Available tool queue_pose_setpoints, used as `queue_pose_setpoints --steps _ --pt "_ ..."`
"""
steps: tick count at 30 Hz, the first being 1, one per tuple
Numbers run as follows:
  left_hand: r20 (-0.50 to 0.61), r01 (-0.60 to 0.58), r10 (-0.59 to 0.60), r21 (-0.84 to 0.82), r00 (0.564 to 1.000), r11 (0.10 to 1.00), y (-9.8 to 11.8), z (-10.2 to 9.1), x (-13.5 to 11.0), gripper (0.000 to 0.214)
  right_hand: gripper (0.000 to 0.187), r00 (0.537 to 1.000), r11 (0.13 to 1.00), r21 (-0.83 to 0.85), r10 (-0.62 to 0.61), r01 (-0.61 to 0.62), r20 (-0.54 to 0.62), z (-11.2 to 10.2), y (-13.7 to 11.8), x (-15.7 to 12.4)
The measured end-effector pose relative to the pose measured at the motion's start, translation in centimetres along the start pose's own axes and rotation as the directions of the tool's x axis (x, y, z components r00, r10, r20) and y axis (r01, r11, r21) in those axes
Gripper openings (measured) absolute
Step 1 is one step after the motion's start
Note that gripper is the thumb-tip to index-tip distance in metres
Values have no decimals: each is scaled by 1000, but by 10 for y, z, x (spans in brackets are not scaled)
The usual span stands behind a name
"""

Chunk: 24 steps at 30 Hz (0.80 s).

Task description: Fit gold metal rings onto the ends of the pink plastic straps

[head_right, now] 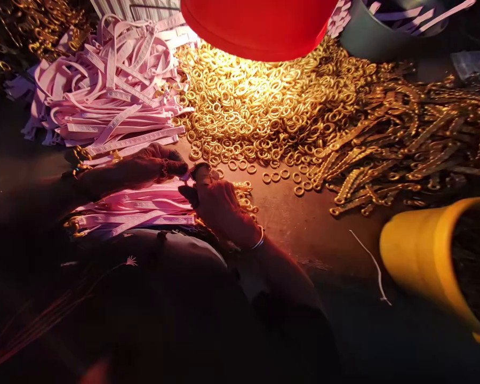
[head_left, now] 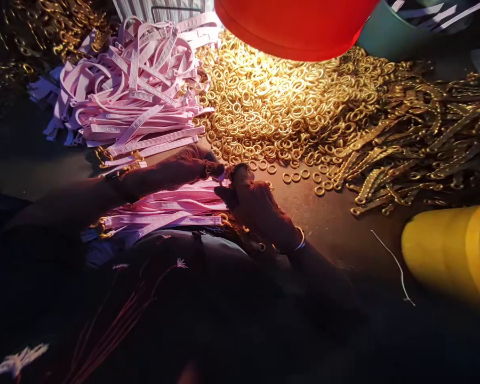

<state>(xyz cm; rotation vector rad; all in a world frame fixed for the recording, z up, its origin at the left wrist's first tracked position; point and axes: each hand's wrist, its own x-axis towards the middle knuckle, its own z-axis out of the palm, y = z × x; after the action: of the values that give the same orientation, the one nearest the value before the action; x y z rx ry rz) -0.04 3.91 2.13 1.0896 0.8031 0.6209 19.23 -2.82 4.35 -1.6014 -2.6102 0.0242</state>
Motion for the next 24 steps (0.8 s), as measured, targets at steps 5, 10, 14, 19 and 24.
queue_pose_setpoints --steps 5,10,14,19,24 --pt "139 41 -30 -81 990 996 -28 17 -26 37 41 999 999 34 33 -33 25 15 -18 -35" --pt "33 -37 44 -170 999 985 -36 29 -41 27 34 989 913 381 135 -147 57 8 -23 -30" --pt "-48 -69 60 -218 997 973 -36 29 -42 24 28 972 782 580 156 -229 174 6 -24 -17" --pt "-6 -3 2 -308 1000 951 -49 27 -31 37 22 962 790 562 123 -244 244 16 -23 -8" --pt "-29 3 -13 -334 999 942 -52 27 -20 37 24 953 830 510 79 -225 292 9 -21 2"
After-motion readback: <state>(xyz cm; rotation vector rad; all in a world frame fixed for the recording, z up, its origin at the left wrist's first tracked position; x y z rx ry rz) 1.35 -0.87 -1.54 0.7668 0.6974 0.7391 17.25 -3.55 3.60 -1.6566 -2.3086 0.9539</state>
